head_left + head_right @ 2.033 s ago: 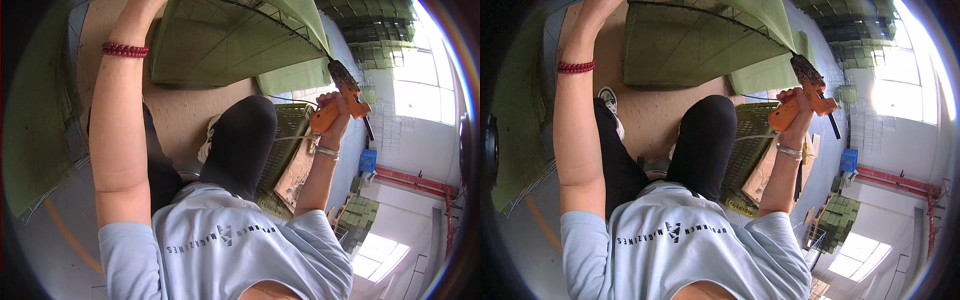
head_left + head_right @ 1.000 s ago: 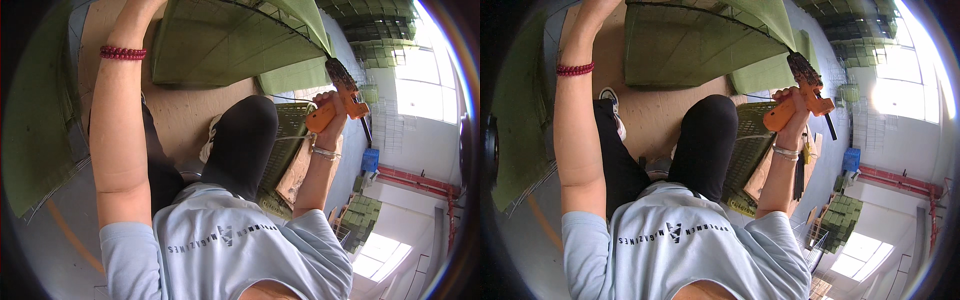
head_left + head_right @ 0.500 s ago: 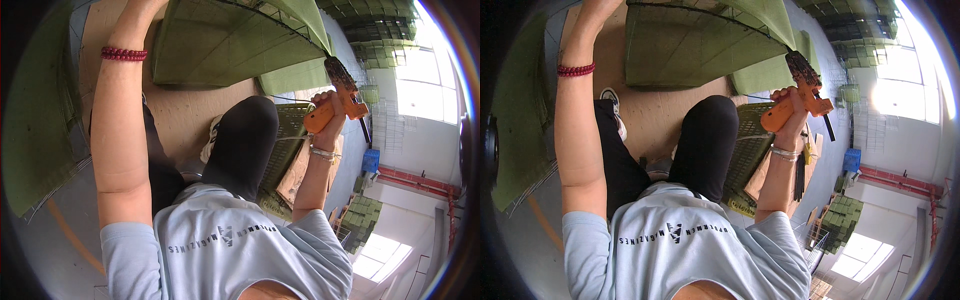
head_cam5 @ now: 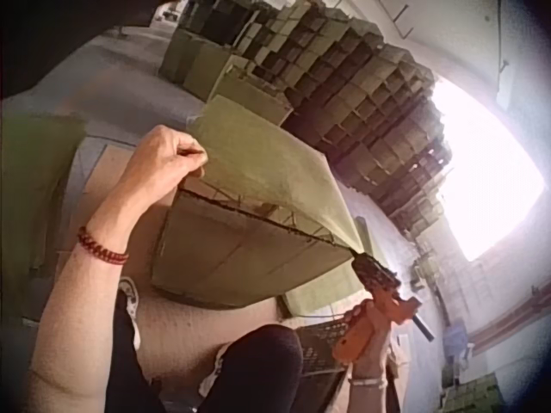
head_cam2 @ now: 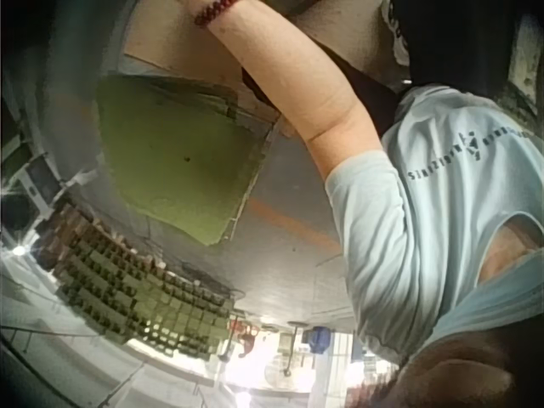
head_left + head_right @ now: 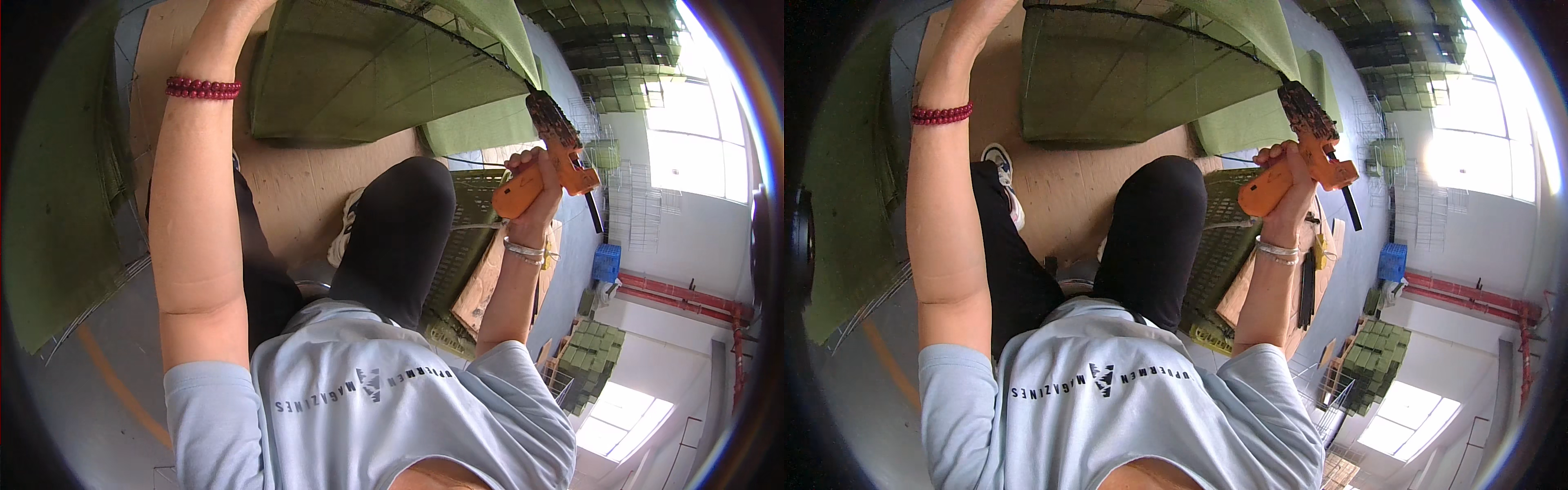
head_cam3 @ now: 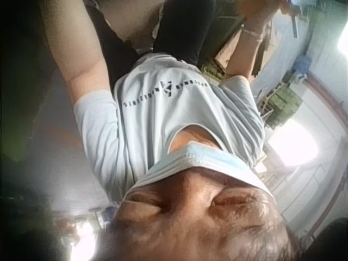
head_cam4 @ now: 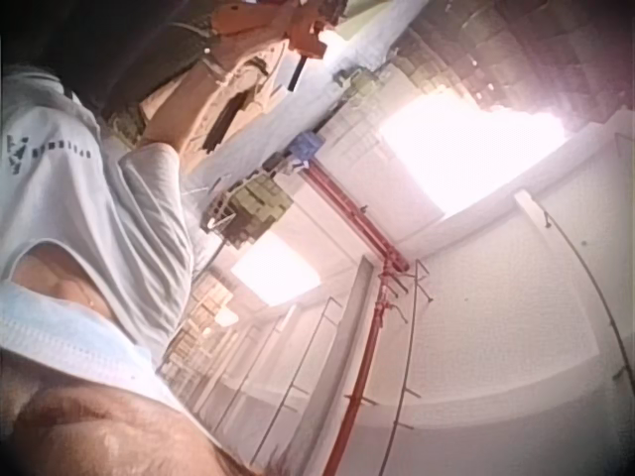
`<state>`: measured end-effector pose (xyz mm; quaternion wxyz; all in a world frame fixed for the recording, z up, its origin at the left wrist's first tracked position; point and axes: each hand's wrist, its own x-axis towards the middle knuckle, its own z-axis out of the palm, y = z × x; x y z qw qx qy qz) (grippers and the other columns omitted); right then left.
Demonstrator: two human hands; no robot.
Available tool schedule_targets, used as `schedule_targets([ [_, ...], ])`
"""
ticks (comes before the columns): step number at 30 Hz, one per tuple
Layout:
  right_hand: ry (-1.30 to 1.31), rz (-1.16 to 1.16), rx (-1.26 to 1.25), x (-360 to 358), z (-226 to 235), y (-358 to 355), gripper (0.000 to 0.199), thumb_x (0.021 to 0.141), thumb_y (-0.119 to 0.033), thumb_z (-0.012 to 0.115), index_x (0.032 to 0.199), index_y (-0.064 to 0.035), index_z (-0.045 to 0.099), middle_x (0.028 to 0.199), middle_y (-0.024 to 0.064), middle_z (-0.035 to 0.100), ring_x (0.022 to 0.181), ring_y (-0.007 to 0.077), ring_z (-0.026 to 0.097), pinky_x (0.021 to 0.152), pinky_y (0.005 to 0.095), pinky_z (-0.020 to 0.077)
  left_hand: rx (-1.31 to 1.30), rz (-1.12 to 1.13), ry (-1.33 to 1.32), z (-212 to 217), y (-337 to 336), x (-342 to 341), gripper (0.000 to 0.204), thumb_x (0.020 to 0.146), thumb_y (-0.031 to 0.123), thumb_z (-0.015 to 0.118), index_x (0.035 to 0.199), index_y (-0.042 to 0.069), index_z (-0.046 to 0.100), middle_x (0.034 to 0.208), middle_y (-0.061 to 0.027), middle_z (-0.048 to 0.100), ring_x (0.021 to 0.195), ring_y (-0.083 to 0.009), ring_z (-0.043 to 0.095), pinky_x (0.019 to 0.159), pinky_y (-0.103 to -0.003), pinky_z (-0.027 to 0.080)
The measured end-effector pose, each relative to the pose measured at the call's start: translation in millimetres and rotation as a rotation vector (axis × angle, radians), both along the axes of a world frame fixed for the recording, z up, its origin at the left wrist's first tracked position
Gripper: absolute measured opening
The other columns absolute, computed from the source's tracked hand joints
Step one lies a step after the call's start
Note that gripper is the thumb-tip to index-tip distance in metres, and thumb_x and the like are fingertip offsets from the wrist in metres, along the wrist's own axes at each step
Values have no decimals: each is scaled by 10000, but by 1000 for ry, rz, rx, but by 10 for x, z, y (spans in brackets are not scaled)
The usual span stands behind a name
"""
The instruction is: Assembling large green foam or plastic storage containers using a hot glue gun to seal the edges.
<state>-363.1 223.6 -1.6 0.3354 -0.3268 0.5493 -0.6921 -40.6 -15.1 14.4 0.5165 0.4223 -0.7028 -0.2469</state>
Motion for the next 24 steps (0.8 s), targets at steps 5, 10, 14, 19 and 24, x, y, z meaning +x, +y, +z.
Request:
schedule_targets([
  [5,9,-7,-11,35,2,-4,109,872,-111,550,929,-22,524,744,77,559,683,226,567,660,355,485,-18,5,-7,-13,0,0,189,780,135,614,759,-39,686,666,-129,666,587,-170,608,567,-306,456],
  [10,34,7,2,90,13,-7,128,878,-136,557,945,-31,527,751,70,559,688,219,562,666,348,477,33,-2,-19,17,23,4,192,781,139,613,760,-37,688,668,-128,668,588,-172,609,570,-306,458],
  [14,31,21,10,115,27,2,126,881,-132,548,956,-33,523,754,68,559,689,219,560,665,347,476,-35,11,-6,29,107,-10,196,783,139,612,755,-40,686,659,-130,664,574,-169,598,560,-309,451],
  [19,11,20,24,113,14,8,129,883,-143,544,951,-36,522,757,68,557,690,220,558,668,343,475,25,5,-29,35,31,8,194,786,135,611,760,-42,687,659,-132,664,567,-165,591,558,-307,449],
  [24,38,21,34,114,-1,14,131,883,-146,546,944,-32,525,765,71,556,692,223,557,662,349,477,61,-9,-3,102,105,-2,189,787,130,613,771,-43,687,669,-124,670,575,-161,603,558,-303,455],
])
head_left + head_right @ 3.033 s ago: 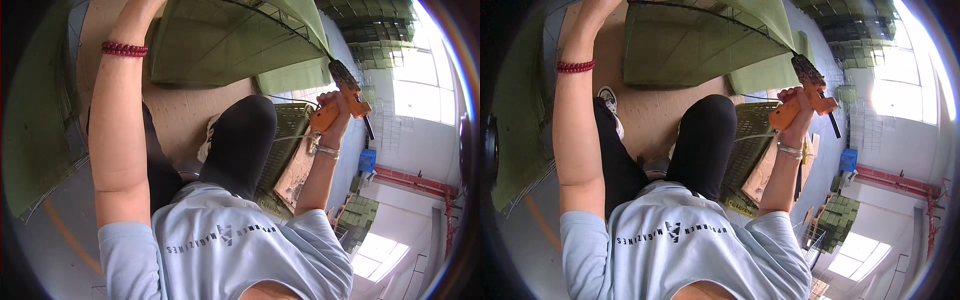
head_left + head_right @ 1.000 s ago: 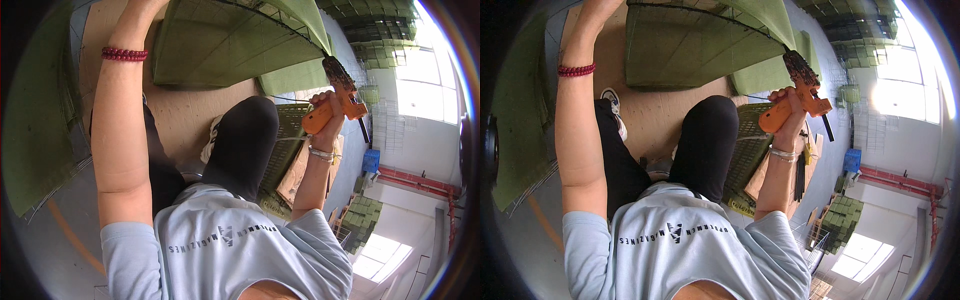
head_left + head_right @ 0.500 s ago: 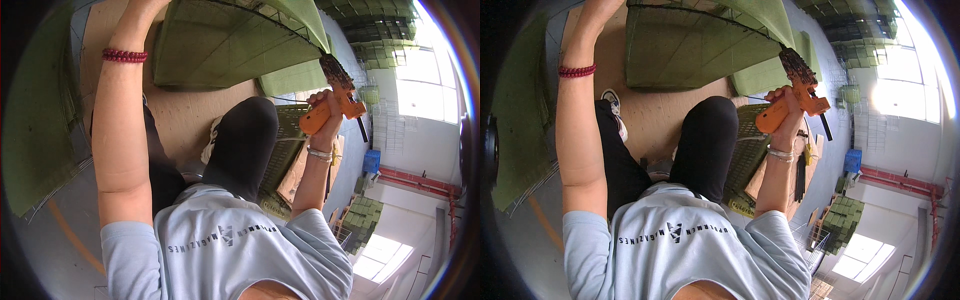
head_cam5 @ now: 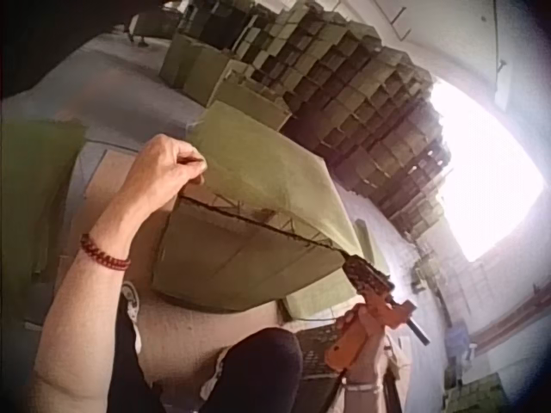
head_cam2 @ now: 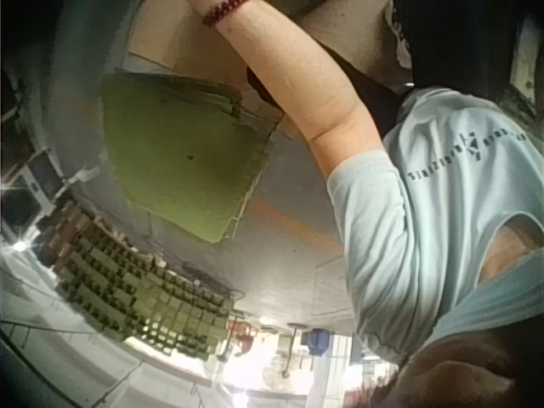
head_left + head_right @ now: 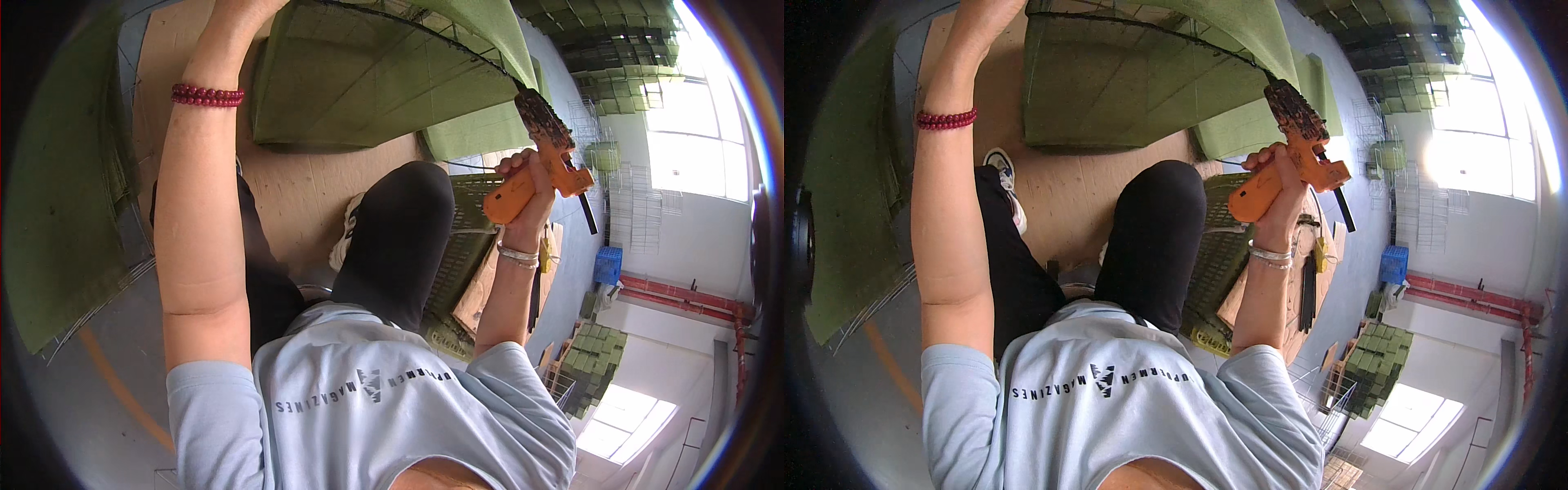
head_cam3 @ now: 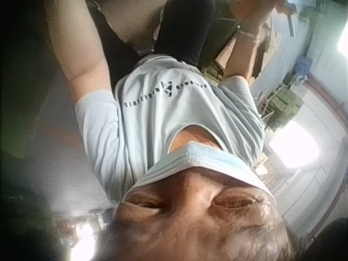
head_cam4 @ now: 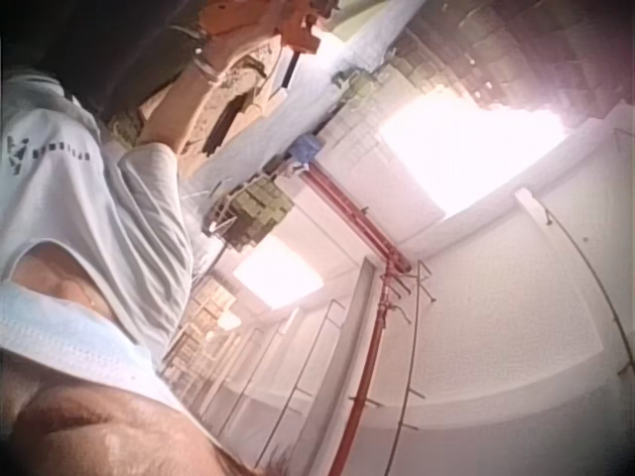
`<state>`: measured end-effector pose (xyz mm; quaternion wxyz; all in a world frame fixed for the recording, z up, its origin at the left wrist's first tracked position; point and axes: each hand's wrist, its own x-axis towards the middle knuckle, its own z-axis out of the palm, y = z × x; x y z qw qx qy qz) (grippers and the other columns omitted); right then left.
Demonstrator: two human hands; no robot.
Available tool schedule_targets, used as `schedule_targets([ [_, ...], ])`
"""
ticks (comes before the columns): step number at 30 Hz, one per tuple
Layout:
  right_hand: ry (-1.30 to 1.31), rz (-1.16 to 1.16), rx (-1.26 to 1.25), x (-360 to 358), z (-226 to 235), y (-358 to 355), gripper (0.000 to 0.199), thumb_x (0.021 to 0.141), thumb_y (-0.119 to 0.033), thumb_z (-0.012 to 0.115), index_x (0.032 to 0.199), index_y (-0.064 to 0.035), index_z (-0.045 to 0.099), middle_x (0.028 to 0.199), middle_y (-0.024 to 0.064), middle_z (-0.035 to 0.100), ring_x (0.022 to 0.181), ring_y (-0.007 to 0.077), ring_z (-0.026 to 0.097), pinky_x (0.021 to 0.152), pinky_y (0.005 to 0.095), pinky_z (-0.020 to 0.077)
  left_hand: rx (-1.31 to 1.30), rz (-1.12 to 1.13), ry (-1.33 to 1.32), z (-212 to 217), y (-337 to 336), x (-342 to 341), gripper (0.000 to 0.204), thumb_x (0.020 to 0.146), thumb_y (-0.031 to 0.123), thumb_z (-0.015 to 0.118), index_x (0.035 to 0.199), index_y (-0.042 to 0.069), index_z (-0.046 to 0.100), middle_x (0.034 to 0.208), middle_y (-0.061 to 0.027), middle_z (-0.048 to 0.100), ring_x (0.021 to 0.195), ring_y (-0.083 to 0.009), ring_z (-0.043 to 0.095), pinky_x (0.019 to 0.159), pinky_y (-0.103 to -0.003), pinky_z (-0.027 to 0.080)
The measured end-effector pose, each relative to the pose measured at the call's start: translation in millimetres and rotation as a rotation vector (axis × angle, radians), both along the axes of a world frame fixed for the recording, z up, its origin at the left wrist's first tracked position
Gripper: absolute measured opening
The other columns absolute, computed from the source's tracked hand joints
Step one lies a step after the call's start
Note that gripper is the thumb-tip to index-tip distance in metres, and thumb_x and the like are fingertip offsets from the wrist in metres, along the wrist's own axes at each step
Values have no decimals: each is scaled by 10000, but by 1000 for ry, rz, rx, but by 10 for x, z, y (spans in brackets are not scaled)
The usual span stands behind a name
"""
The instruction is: Assembling large green foam or plastic storage containers using a hot glue gun to seal the edges.
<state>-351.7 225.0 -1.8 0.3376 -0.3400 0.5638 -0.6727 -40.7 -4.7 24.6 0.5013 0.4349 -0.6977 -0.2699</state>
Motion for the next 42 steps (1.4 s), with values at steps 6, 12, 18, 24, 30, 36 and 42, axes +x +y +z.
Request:
schedule_targets([
  [6,6,-6,-9,52,19,7,130,887,-146,545,947,-33,526,762,70,553,693,223,556,656,352,475,-44,0,14,-79,-81,-25,187,788,135,617,763,-36,687,666,-113,671,565,-155,600,552,-297,456],
  [12,-11,-32,-18,132,37,-15,130,850,-118,584,896,-3,543,728,76,548,657,223,552,626,348,471,28,15,10,-40,-60,-26,174,788,128,617,753,-29,684,648,-112,663,538,-147,587,525,-298,448],
  [18,-22,-36,-16,146,22,-20,121,849,-113,581,890,-6,543,727,75,547,655,216,553,623,338,474,42,7,-7,47,25,-8,166,788,118,617,752,-30,683,629,-110,658,506,-141,572,506,-292,437],
  [24,-65,-60,-49,13,-4,11,114,864,-122,574,892,-19,533,730,74,554,664,215,560,623,333,478,93,-21,18,-45,-70,28,174,806,122,615,744,-30,674,551,-101,617,428,-128,532,456,-283,414],
  [30,-87,-76,-63,-119,-33,13,112,874,-125,564,905,-26,523,729,71,554,664,216,560,625,336,480,129,-32,63,11,15,11,177,812,121,614,737,-29,670,515,-92,594,399,-118,511,432,-282,394],
  [36,-57,-83,-54,-58,-35,-15,113,866,-112,564,913,-19,520,724,73,547,651,218,559,619,344,484,29,8,12,-52,-57,10,169,806,119,616,736,-23,673,526,-84,602,397,-125,520,433,-282,403],
  [42,-63,-83,-49,-102,-48,-6,118,864,-114,567,911,-16,520,722,74,541,646,220,555,615,345,480,104,-18,40,-31,-41,2,181,800,131,621,730,-26,675,539,-96,612,422,-126,536,449,-285,410],
])
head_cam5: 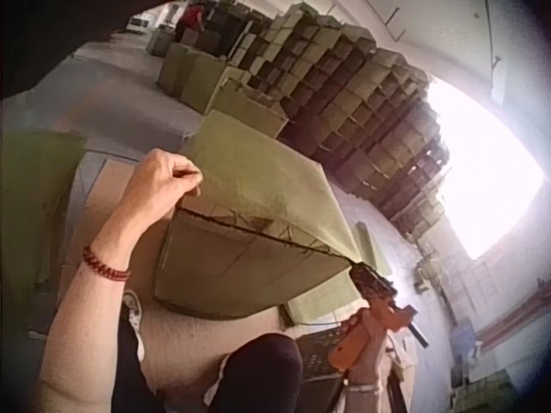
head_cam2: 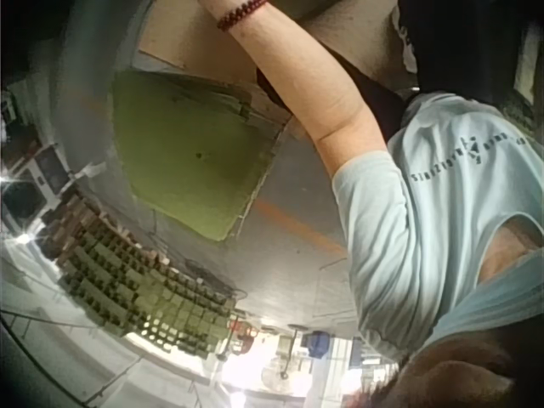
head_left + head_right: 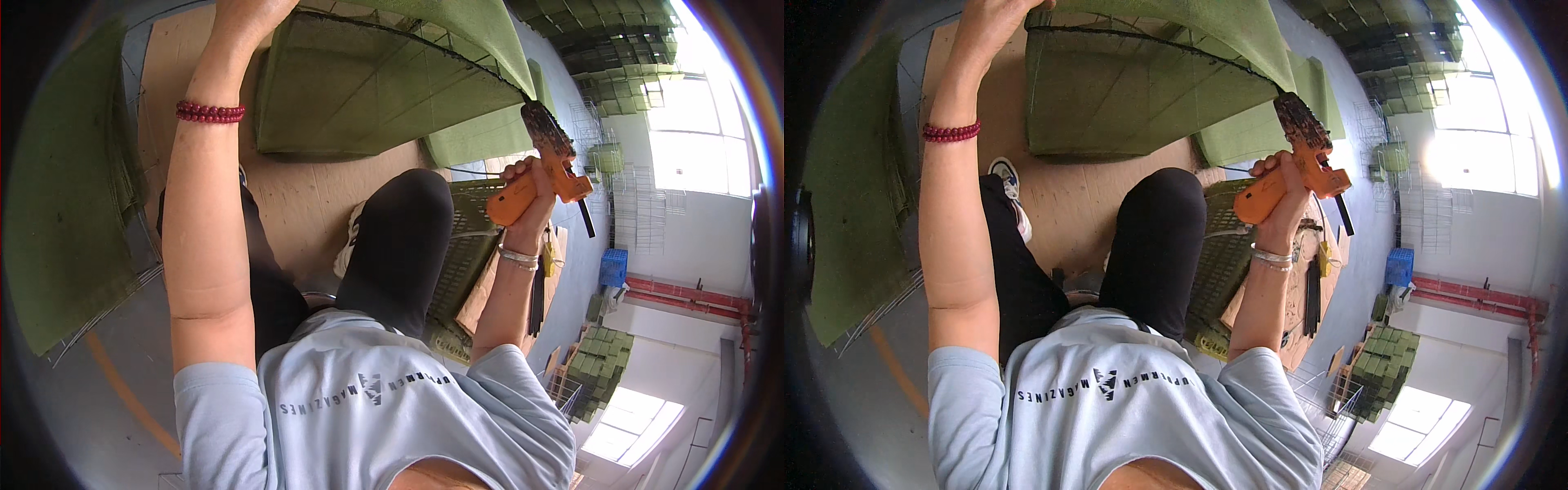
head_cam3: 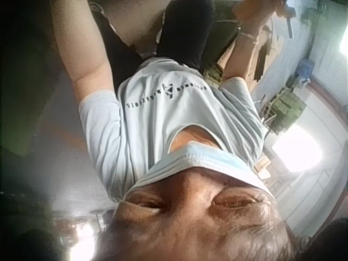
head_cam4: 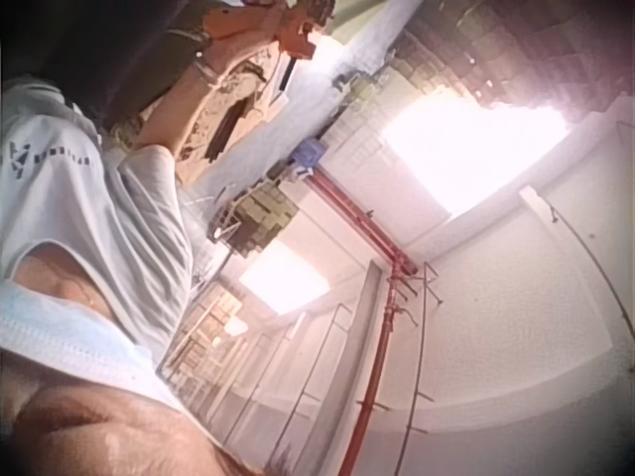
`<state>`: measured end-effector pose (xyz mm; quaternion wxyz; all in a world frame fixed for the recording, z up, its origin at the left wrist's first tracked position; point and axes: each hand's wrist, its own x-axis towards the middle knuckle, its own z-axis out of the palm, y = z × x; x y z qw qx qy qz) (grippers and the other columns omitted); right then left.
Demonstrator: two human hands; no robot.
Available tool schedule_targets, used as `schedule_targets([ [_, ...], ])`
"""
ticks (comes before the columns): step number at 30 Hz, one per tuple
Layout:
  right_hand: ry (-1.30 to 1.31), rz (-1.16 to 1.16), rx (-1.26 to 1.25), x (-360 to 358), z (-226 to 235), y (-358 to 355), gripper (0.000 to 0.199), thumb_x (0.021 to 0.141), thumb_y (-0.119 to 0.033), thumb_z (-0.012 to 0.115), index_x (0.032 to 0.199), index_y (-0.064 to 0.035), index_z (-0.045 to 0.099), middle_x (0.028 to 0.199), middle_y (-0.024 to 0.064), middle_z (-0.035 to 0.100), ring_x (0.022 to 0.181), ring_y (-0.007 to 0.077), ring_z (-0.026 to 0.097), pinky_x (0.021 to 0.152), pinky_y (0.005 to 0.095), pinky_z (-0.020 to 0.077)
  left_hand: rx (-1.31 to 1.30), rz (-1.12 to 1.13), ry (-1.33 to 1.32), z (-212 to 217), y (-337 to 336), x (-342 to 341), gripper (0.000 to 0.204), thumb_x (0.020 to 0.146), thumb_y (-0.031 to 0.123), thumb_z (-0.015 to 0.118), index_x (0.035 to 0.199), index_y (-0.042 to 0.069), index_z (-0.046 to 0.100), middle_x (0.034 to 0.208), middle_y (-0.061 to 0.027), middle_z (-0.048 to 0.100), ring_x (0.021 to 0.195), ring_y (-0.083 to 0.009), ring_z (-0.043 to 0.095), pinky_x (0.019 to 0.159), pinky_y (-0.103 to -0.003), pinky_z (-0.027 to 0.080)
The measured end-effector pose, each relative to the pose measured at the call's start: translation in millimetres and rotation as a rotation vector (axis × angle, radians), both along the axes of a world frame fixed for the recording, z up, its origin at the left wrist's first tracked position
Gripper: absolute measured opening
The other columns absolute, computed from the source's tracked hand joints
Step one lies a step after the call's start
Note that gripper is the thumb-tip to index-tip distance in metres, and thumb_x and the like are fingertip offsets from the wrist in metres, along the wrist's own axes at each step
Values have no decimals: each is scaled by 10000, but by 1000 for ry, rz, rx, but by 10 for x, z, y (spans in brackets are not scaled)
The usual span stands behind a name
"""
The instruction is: Assembling large green foam or plastic storage containers using a hot glue gun to seal the edges.
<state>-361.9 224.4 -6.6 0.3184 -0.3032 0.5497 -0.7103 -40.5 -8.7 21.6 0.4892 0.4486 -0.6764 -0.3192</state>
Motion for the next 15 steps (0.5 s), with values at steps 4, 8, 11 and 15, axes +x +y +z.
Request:
schedule_targets([
  [4,18,-12,17,179,70,-4,118,865,-118,569,896,-13,525,717,72,539,644,218,553,616,341,476,-62,8,-22,-59,-62,-6,182,805,130,617,733,-27,675,540,-101,614,418,-126,536,444,-284,410],
  [8,12,-12,-8,125,23,-20,120,868,-123,567,883,-10,529,715,73,539,643,217,552,619,342,473,-114,-11,36,-32,4,9,184,805,132,618,738,-29,674,547,-106,616,407,-131,529,450,-287,415],
  [11,-7,-23,-3,62,-9,-1,115,868,-119,564,882,-10,530,716,75,538,642,218,552,619,342,474,-1,-2,-1,-1,13,10,186,806,134,619,741,-32,674,552,-109,616,400,-131,521,449,-286,415],
  [15,57,11,39,132,18,-8,124,882,-157,554,894,-37,524,742,62,542,674,212,544,643,328,464,-209,29,17,-77,-61,2,185,807,133,621,735,-30,674,554,-102,616,419,-127,527,446,-287,404],
])
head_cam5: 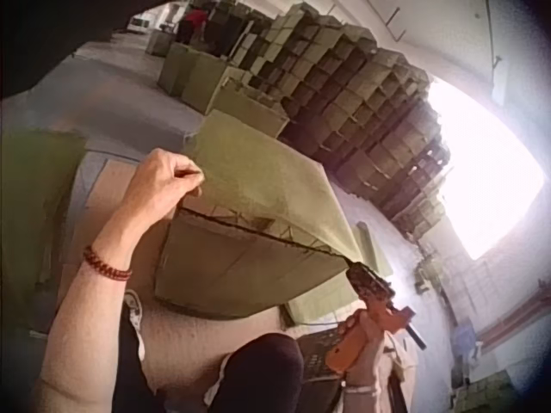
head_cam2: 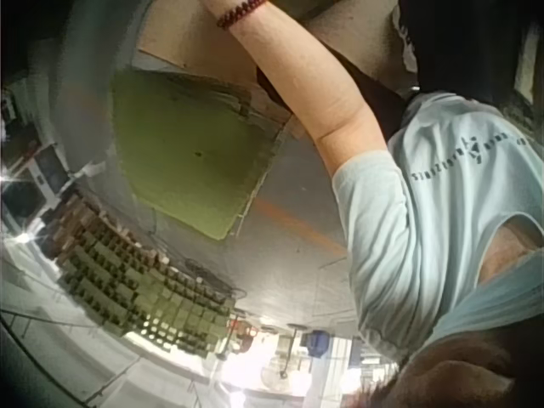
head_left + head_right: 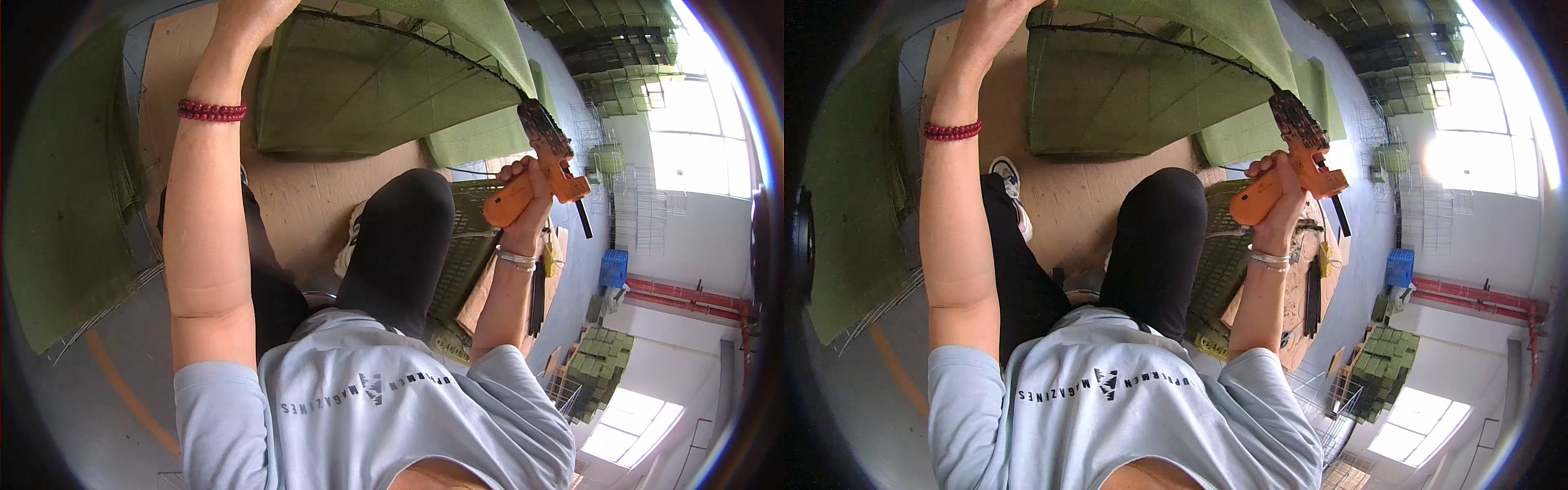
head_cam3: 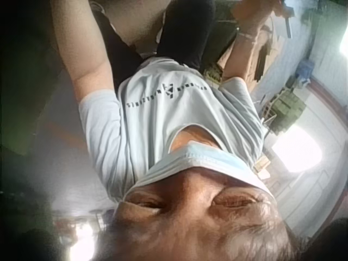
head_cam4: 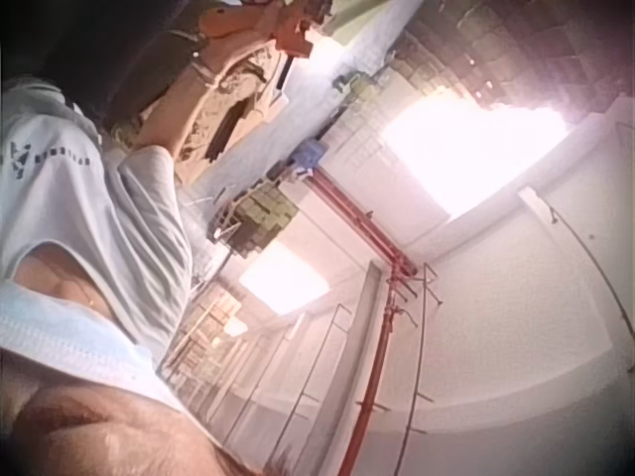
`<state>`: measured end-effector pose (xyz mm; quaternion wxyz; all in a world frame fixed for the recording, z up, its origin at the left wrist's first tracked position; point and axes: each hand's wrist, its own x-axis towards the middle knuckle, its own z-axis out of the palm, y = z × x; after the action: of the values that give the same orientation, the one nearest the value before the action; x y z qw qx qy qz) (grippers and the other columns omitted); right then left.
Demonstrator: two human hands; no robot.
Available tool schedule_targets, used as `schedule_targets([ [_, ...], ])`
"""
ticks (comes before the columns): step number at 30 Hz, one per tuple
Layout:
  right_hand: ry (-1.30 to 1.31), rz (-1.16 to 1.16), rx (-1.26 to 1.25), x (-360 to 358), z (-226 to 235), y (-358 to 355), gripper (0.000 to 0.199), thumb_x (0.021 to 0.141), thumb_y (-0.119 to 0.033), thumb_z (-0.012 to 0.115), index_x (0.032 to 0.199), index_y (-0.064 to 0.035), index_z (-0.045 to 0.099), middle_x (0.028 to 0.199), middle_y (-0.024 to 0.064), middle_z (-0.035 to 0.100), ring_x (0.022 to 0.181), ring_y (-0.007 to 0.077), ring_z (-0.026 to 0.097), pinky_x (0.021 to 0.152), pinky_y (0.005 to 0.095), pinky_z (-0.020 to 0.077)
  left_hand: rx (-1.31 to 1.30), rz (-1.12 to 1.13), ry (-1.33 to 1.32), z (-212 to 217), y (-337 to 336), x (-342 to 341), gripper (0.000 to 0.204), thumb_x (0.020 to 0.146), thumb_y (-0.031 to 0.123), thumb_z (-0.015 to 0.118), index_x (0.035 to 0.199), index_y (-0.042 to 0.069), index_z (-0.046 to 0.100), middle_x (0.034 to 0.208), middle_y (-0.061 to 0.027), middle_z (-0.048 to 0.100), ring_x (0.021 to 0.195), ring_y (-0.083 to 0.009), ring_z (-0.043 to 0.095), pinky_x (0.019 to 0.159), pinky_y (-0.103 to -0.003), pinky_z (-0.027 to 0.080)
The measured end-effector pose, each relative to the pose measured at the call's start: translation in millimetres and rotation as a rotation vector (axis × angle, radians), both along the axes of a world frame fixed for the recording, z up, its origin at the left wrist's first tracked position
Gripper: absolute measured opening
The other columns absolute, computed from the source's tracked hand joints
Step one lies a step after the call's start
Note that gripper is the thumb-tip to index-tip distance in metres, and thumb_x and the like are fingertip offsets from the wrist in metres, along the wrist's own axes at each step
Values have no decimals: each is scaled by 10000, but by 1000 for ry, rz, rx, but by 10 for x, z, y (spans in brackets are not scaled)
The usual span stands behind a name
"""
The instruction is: Assembling large green foam or plastic storage containers using a hot glue gun to seal the edges.
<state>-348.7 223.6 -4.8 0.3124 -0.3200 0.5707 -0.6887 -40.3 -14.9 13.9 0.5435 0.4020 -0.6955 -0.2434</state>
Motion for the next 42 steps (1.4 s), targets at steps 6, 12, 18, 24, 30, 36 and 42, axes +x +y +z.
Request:
schedule_targets([
  [6,-88,-23,-62,-91,-67,-10,117,868,-129,556,876,-15,531,719,69,532,651,219,549,624,346,468,140,8,-51,63,80,18,183,801,131,624,712,-23,671,567,-89,621,486,-126,559,476,-293,409],
  [12,-66,-20,-32,-30,-44,-13,120,867,-134,562,861,-17,535,720,69,534,661,222,550,626,348,466,222,-30,-27,141,130,22,186,797,136,624,714,-23,670,565,-93,622,443,-130,534,467,-289,408],
  [18,-73,27,-64,118,-1,-22,114,857,-111,574,875,-6,534,723,75,538,644,226,547,614,346,470,161,-9,-41,71,40,9,177,791,134,623,722,-20,675,576,-96,630,456,-130,538,472,-290,412],
  [24,-84,33,-76,178,12,-34,116,851,-90,569,886,17,537,723,86,544,644,221,542,615,346,468,119,-3,-39,81,40,-15,176,791,134,623,720,-18,677,583,-95,634,485,-123,547,473,-290,409],
  [30,-33,98,-38,202,1,-26,159,882,-159,557,926,-10,523,758,71,527,672,214,528,639,334,463,124,-6,-55,110,40,-14,179,792,132,625,712,-20,674,559,-89,619,470,-114,536,465,-287,402],
  [36,-57,74,-39,235,22,-16,156,883,-157,553,913,-7,524,754,74,525,675,210,528,643,329,463,220,-31,7,165,115,-74,186,817,122,612,713,-21,667,518,-85,593,389,-117,500,417,-275,387],
  [42,-145,90,-82,299,24,-48,113,849,-61,566,927,17,541,754,83,551,659,181,545,579,336,485,187,-30,-19,204,116,-46,185,821,122,610,715,-19,665,523,-75,597,385,-116,504,412,-271,389],
])
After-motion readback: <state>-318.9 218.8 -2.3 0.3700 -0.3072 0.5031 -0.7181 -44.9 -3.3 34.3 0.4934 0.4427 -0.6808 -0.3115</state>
